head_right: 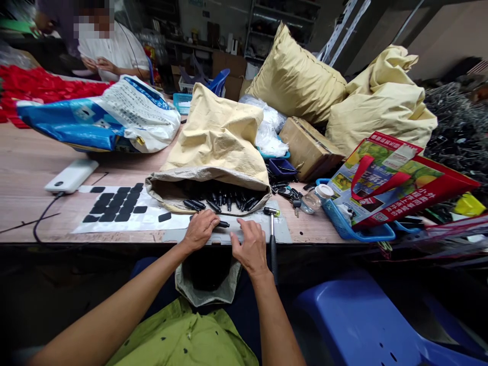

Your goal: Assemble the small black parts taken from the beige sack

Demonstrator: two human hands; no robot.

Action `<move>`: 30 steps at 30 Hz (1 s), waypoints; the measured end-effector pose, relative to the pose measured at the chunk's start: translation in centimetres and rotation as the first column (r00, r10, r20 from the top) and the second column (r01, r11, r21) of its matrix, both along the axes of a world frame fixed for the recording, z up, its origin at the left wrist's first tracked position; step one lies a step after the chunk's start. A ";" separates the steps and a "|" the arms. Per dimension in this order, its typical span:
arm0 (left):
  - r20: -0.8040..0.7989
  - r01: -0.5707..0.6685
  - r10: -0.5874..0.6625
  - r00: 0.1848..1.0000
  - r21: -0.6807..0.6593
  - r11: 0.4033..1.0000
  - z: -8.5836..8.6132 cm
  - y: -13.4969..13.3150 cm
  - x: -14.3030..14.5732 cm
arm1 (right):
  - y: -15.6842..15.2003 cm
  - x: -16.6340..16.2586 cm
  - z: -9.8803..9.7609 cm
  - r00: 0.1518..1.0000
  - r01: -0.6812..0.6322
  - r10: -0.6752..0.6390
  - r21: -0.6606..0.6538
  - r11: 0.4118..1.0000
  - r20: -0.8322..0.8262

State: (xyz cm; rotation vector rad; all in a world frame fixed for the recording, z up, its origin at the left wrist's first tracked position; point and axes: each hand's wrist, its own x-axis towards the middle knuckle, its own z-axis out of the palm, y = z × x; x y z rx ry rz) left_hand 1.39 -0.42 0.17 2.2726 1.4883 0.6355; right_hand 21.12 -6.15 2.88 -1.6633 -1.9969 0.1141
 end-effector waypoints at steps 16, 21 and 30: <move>-0.101 0.044 -0.039 0.994 0.049 0.998 0.3 -0.2 0.2 | 3.3 -2.0 -2.5 0.970 -0.218 0.214 0.023 0.976 0.116; -0.015 0.033 -0.032 0.999 0.053 0.998 0.7 -0.7 0.4 | 3.3 -1.6 -2.5 0.971 -0.236 0.236 0.024 0.971 -0.025; 0.295 -0.478 0.447 0.845 0.040 0.877 2.3 0.1 -3.2 | 3.0 -0.7 -1.7 0.905 -0.296 0.287 0.020 0.955 -0.314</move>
